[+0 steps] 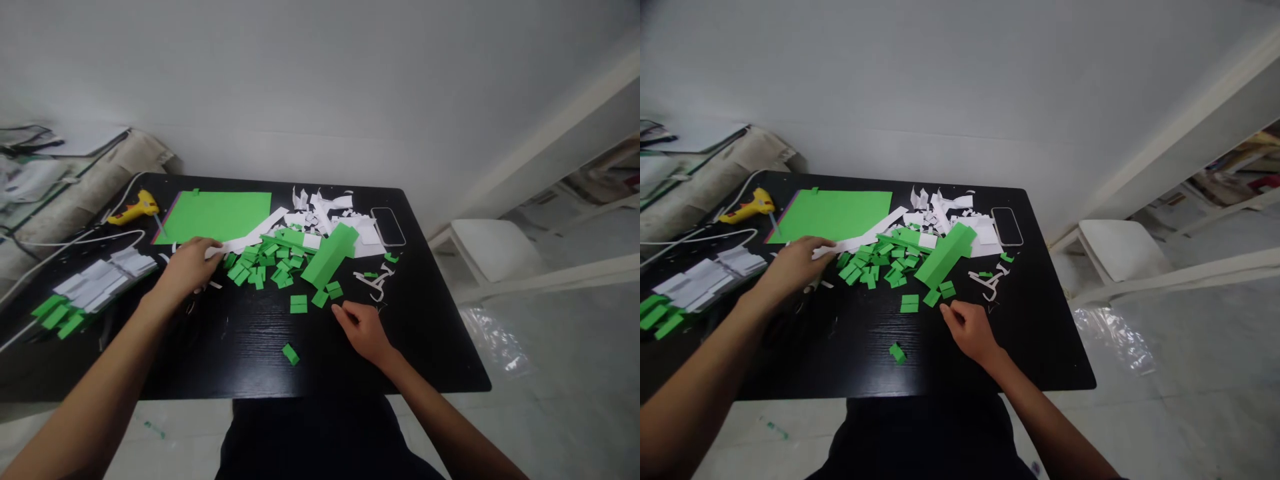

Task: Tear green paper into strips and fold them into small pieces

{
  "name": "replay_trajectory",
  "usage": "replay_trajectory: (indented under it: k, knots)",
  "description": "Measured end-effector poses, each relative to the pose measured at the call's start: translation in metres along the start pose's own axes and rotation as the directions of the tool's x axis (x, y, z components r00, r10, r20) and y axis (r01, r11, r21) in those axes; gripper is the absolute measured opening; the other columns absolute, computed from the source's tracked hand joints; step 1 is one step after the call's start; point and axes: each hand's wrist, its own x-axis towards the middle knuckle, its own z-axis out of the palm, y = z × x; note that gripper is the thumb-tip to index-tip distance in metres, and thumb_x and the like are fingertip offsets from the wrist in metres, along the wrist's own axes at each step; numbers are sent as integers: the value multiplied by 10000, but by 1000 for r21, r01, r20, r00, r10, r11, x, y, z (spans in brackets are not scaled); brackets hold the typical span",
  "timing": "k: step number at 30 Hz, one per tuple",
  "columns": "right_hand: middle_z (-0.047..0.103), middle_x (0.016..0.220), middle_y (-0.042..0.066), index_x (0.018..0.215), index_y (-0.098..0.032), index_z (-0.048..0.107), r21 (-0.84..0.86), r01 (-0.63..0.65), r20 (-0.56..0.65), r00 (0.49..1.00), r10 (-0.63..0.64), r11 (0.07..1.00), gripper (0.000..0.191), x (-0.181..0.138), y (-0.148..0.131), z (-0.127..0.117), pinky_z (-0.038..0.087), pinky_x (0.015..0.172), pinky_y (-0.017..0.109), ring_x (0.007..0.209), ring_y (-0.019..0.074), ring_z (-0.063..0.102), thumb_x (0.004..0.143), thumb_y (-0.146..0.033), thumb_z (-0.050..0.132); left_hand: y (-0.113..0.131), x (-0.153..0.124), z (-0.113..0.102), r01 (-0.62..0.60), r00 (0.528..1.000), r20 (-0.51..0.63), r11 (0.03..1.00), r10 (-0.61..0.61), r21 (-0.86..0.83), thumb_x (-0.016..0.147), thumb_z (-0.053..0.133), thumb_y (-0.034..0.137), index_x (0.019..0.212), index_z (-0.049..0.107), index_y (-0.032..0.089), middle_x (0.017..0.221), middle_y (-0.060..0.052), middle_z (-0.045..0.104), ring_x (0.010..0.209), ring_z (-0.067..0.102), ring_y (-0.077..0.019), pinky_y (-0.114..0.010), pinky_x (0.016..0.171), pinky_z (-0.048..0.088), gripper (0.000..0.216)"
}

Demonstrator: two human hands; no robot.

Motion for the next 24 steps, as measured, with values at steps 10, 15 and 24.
replay_trajectory:
  k: [10, 15, 24]
  knots:
    - [311, 571, -58, 628, -237, 283, 51, -43, 24, 999, 42, 998, 509, -1, -2, -2, 254, 529, 298, 527, 113, 306, 1050, -375, 533, -4, 58, 8, 158, 987, -2, 982, -158, 108, 1005, 493, 480, 1431, 526, -94, 1467, -396, 575, 1409, 554, -498, -613, 1195, 411, 716]
    - [327, 572, -50, 621, -236, 298, 77, -75, 38, 997, 72, 994, 509, -1, -5, -4, 270, 545, 308, 532, 121, 313, 1047, -380, 538, -10, 66, 15, 297, 951, 55, 949, -304, 102, 987, 500, 685, 1377, 495, -100, 1492, -463, 505, 1445, 488, -592, -668, 1138, 436, 877]
    - [344, 574, -49, 619, -236, 303, 93, -85, 49, 996, 80, 992, 512, 0, -4, -3, 272, 558, 311, 537, 121, 323, 1043, -391, 543, -9, 65, 13, 324, 942, 59, 942, -330, 93, 966, 469, 774, 1314, 499, -35, 1454, -447, 545, 1369, 563, -582, -695, 1065, 480, 881]
